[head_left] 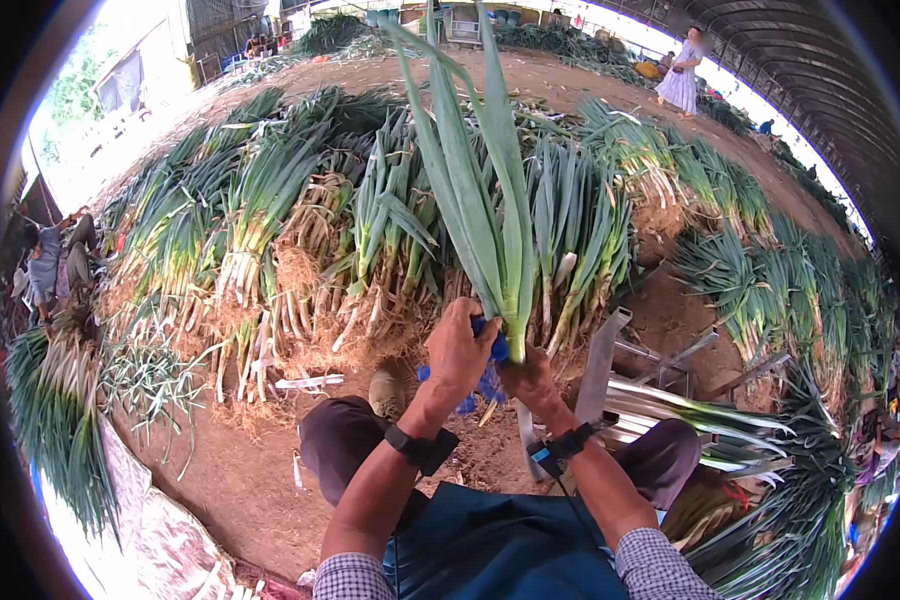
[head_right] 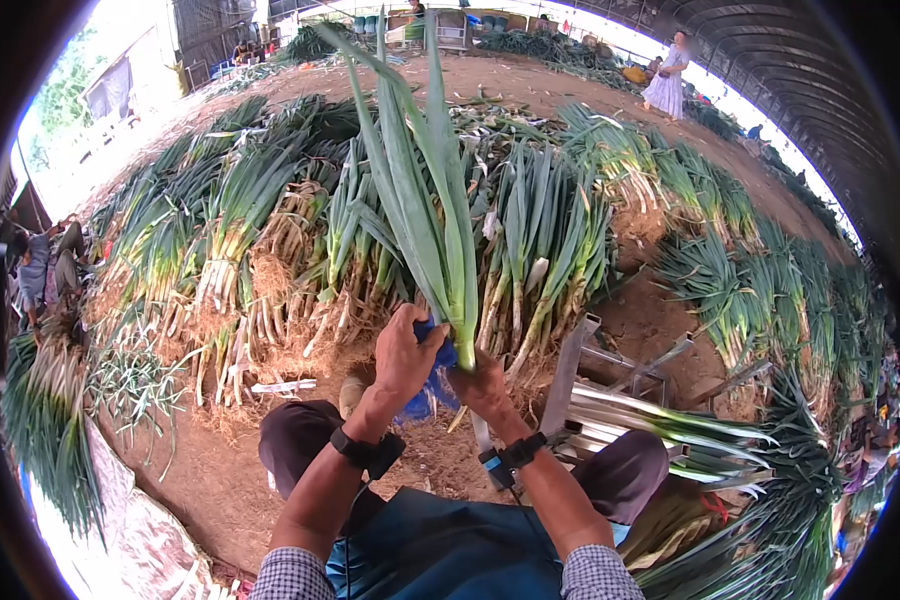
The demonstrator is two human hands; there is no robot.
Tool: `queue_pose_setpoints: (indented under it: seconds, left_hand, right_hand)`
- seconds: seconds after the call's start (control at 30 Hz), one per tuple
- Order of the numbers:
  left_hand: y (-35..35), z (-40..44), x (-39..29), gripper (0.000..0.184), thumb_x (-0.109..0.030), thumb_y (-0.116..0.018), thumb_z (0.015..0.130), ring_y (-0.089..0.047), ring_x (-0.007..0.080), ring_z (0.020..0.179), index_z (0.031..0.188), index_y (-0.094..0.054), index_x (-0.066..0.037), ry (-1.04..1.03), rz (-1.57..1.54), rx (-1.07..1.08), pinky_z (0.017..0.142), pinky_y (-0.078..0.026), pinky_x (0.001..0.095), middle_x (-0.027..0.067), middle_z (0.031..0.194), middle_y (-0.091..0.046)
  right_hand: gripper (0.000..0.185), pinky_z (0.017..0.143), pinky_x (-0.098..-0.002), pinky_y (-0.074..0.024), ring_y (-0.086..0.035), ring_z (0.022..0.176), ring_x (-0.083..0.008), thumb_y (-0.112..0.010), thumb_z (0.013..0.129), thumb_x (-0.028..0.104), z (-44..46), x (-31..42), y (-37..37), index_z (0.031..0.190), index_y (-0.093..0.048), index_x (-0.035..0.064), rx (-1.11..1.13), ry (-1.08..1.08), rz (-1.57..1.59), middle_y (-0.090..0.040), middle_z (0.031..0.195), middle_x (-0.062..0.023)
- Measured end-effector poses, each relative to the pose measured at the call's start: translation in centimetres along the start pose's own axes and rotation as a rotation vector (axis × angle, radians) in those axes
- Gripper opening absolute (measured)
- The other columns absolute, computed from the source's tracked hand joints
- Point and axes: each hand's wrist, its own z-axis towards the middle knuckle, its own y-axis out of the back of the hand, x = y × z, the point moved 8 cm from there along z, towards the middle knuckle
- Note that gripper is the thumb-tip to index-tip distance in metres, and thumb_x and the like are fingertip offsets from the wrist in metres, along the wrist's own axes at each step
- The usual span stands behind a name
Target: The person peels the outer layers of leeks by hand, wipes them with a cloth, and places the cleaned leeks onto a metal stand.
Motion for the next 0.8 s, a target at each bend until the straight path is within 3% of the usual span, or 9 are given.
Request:
queue_pose_setpoints:
  seconds: [0.03, 0.13, 0.17, 0.27, 0.33, 0.4, 0.63, 0.73, 0.8]
  left_hand:
    - [0.0, 0.2, 0.5, 0.031, -0.024, -0.075, 0.086, -0.066, 0.0294, 0.076, 0.094, -0.057, 0.0, 0.083, -0.028, -0.005, 0.068, -0.052, 0.0377, 0.0142, 0.082, -0.065]
    - [-0.4, 0.5, 4.0, 0.03, -0.024, -0.075, 0.088, -0.063, 0.0163, 0.068, 0.093, -0.058, 0.0, 0.563, -0.914, -0.107, 0.062, -0.053, 0.0286, 0.0058, 0.079, -0.065]
    - [0.1, 0.8, 4.0, 0.031, -0.023, -0.072, 0.091, -0.063, 0.0133, 0.08, 0.105, -0.058, 0.0, 0.558, -0.922, -0.084, 0.069, -0.054, 0.0254, 0.0058, 0.093, -0.065]
    - [0.0, 1.0, 0.1, 0.041, -0.019, -0.07, 0.092, -0.062, 0.0136, 0.092, 0.123, -0.052, 0.002, 0.258, -0.891, 0.075, 0.077, -0.054, 0.0257, 0.0107, 0.109, -0.062]
    - [-0.5, -0.1, -0.3, 0.051, -0.008, -0.068, 0.087, -0.06, 0.033, 0.106, 0.131, -0.046, 0.004, 0.031, -0.253, 0.072, 0.093, -0.049, 0.0394, 0.0213, 0.119, -0.055]
    - [-1.7, -1.3, -0.4, 0.046, -0.005, -0.066, 0.085, -0.059, 0.0409, 0.104, 0.128, -0.05, 0.003, -0.166, -0.045, 0.001, 0.092, -0.049, 0.0434, 0.024, 0.12, -0.054]
    - [-1.6, -0.8, -3.9, 0.039, -0.001, -0.064, 0.078, -0.061, 0.0373, 0.094, 0.116, -0.063, -0.004, -0.288, 0.117, 0.403, 0.078, -0.051, 0.0446, 0.0182, 0.104, -0.061]
    - [-1.8, -2.6, -3.5, 0.033, 0.002, -0.061, 0.079, -0.063, 0.037, 0.095, 0.112, -0.064, -0.001, -0.281, 0.107, 0.719, 0.082, -0.053, 0.0417, 0.0177, 0.104, -0.064]
    - [-0.3, -2.2, -0.6, 0.03, 0.001, -0.062, 0.082, -0.063, 0.0369, 0.098, 0.111, -0.064, -0.001, -0.103, 0.067, 0.561, 0.084, -0.052, 0.0439, 0.0182, 0.105, -0.065]
  right_hand:
    - [0.031, 0.061, -0.0256, -0.048, -0.057, 0.074, -0.0065, -0.064, 0.085, 0.0, 0.1, -0.2, 0.0, 0.116, -0.063, 0.0019, -0.012, 0.055, -0.024, -0.067, 0.088, 0.0]
    - [0.03, 0.059, -0.0257, -0.0473, -0.056, 0.073, -0.0069, -0.064, 0.086, 0.004, 0.0, -0.4, 0.2, 0.116, -0.062, 0.0018, -0.044, 0.139, -0.089, -0.066, 0.085, -0.0001]
    - [0.029, 0.06, -0.0263, -0.0475, -0.056, 0.073, -0.0071, -0.064, 0.086, 0.005, -0.3, 0.5, 0.3, 0.115, -0.062, 0.0017, -0.039, 0.113, -0.109, -0.066, 0.085, -0.0007]
    - [0.026, 0.062, -0.0279, -0.0484, -0.056, 0.074, -0.0081, -0.063, 0.088, 0.008, -0.2, 1.0, 0.3, 0.112, -0.061, 0.0012, -0.006, -0.048, -0.205, -0.065, 0.085, -0.0022]
    - [0.024, 0.064, -0.0289, -0.049, -0.056, 0.076, -0.009, -0.063, 0.088, 0.008, -0.1, 1.4, 0.0, 0.11, -0.06, 0.0008, -0.01, -0.028, -0.22, -0.064, 0.084, -0.0029]
    - [0.021, 0.066, -0.0296, -0.0495, -0.057, 0.077, -0.01, -0.063, 0.087, 0.007, 0.0, 2.6, -0.4, 0.108, -0.06, 0.0005, -0.058, 0.146, -0.172, -0.063, 0.084, -0.0034]
    - [0.013, 0.063, -0.0268, -0.0498, -0.059, 0.074, -0.0075, -0.064, 0.09, 0.007, 1.2, 0.4, 1.0, 0.102, -0.063, 0.0024, -0.088, 0.4, 0.185, -0.063, 0.082, 0.0003]
    - [0.013, 0.057, -0.0235, -0.0486, -0.057, 0.066, -0.005, -0.066, 0.09, 0.009, 1.5, 0.3, 3.3, 0.101, -0.064, 0.0032, 0.105, 0.025, 0.108, -0.062, 0.075, 0.002]
    - [0.01, 0.051, -0.0234, -0.0473, -0.056, 0.059, -0.005, -0.068, 0.09, 0.009, 1.3, 1.6, 4.1, 0.099, -0.066, 0.0052, 0.083, 0.008, 0.263, -0.061, 0.071, 0.0018]
